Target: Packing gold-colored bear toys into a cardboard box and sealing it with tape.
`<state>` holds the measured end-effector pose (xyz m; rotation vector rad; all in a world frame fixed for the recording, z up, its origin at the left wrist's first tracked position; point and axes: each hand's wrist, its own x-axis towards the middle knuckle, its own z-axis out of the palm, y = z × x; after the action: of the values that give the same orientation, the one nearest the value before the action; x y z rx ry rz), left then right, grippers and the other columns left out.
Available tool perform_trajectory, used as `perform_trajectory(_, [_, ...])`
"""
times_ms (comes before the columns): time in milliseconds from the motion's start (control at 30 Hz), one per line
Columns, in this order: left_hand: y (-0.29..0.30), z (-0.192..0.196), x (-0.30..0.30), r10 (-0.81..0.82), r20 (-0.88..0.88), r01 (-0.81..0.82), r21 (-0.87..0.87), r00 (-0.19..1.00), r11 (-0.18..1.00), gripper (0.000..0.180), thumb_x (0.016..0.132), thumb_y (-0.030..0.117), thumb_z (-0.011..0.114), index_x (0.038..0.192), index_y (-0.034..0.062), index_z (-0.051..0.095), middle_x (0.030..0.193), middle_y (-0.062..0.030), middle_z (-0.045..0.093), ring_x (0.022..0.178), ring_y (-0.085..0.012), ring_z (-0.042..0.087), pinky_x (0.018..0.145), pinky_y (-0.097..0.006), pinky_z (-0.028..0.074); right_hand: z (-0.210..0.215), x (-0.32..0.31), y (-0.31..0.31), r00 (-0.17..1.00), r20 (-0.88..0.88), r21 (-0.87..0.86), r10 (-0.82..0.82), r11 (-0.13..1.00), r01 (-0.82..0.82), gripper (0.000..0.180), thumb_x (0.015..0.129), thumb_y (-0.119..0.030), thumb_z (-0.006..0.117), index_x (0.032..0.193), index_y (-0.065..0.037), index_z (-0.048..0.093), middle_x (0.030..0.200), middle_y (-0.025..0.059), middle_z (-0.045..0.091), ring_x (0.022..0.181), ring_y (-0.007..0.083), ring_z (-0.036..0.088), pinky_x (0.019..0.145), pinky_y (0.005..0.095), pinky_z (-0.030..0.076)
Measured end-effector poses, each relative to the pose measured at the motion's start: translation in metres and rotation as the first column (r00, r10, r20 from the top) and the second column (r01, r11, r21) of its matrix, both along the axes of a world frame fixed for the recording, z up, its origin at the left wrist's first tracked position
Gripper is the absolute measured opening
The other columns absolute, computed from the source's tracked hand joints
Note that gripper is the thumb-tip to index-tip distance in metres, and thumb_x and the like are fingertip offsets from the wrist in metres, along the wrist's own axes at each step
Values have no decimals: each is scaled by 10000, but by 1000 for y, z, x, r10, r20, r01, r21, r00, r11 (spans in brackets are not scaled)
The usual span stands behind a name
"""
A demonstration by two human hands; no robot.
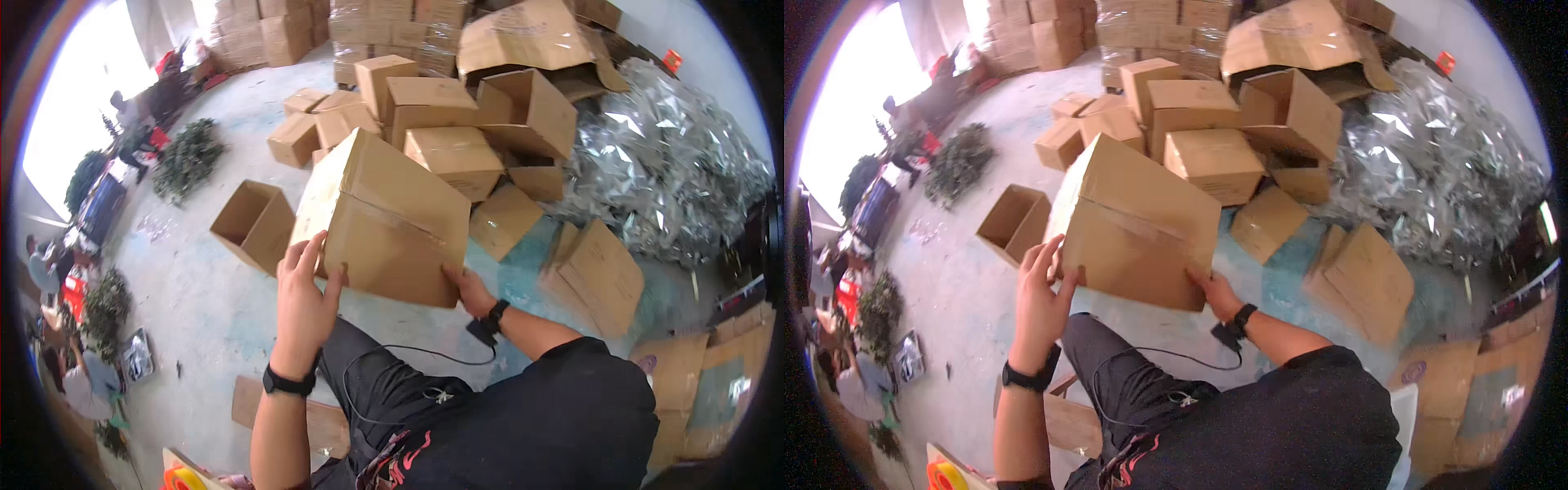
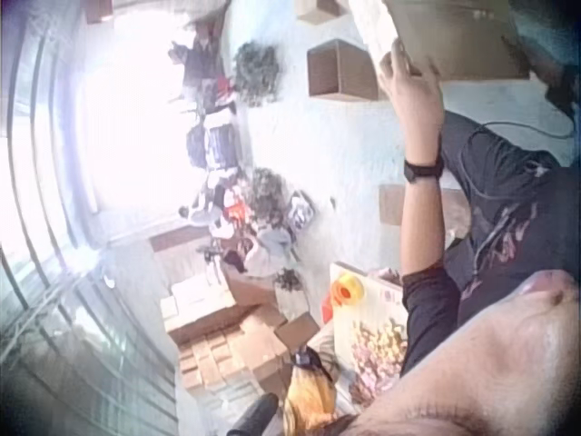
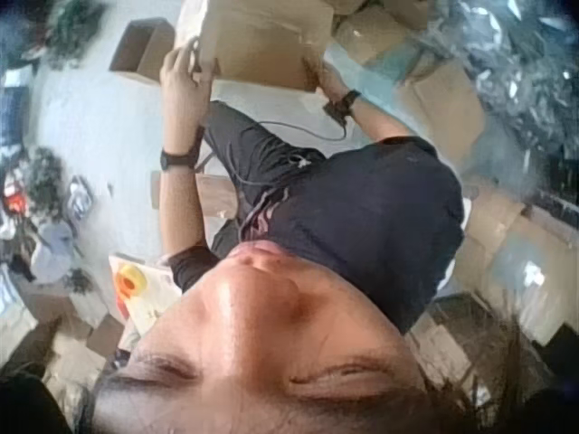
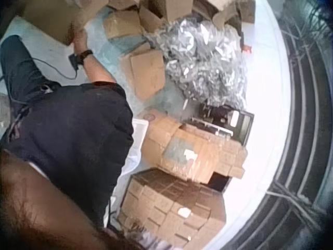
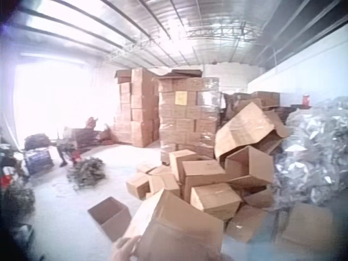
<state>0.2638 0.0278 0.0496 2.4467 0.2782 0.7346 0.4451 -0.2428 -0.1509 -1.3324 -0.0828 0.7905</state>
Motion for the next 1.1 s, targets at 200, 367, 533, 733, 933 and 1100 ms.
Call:
perform_trajectory(200, [-11, -90, -6, -139, -238, 4, -492, 961, 870, 632, 915, 210, 743, 1453, 23, 468, 1400, -254, 492, 1191, -400, 588, 1001, -436, 503, -105, 117, -86, 909, -173, -384, -380, 876, 293, 464, 983, -381, 654, 1247, -10, 567, 1163, 156, 696, 981, 290, 695, 754, 448, 574])
perform_trajectory(367, [40, -165, -120, -24, -612, -322, -449, 791, 833, 628, 918, 294, 748, 1420, 1, 509, 1341, -262, 558, 1166, -382, 618, 957, -421, 521, -153, 118, -114, 946, -183, -516, -268, 845, 139, 513, 967, -359, 634, 1287, 27, 528, 1078, 175, 711, 766, 298, 726, 594, 424, 582])
perform_trajectory(533, [32, -162, -156, 11, -756, -496, -418, 654, 761, 562, 924, 319, 728, 1342, -30, 589, 1250, -276, 658, 1164, -354, 646, 986, -417, 501, -172, 131, -120, 982, -112, -809, 155, 559, -181, 579, 954, -396, 678, 1280, 71, 576, 1066, 173, 726, 733, 273, 739, 623, 405, 576])
perform_trajectory(733, [35, -286, -212, 96, -811, -508, -264, 577, 820, 536, 929, 302, 682, 1327, -49, 604, 1231, -256, 688, 1172, -398, 646, 1077, -446, 454, -144, 184, -92, 773, 124, -911, 622, 380, -159, 529, 901, -485, 671, 768, 19, 757, 701, 190, 712, 680, 316, 707, 717, 438, 560])
perform_trajectory(933, [-23, -326, -222, 405, -825, -425, 227, 394, 876, 408, 908, 331, 649, 1235, 93, 699, 1529, -164, 468, 1461, -455, 284, 1153, -644, 246, -46, 303, -86, 784, 378, -920, 492, 298, 257, 467, 842, -401, 691, 933, 53, 749, 953, 277, 734, 890, 393, 727, 838, 471, 563])
perform_trajectory(1100, [-28, -351, -250, 403, -859, -347, 290, 316, 892, 372, 907, 332, 632, 1167, 80, 713, 1452, -147, 528, 1457, -477, 282, 1175, -650, 178, 44, 390, -65, 679, 541, -835, 496, 219, 505, 520, 830, -352, 692, 1128, 74, 688, 1188, 320, 671, 1149, 446, 646, 995, 489, 523])
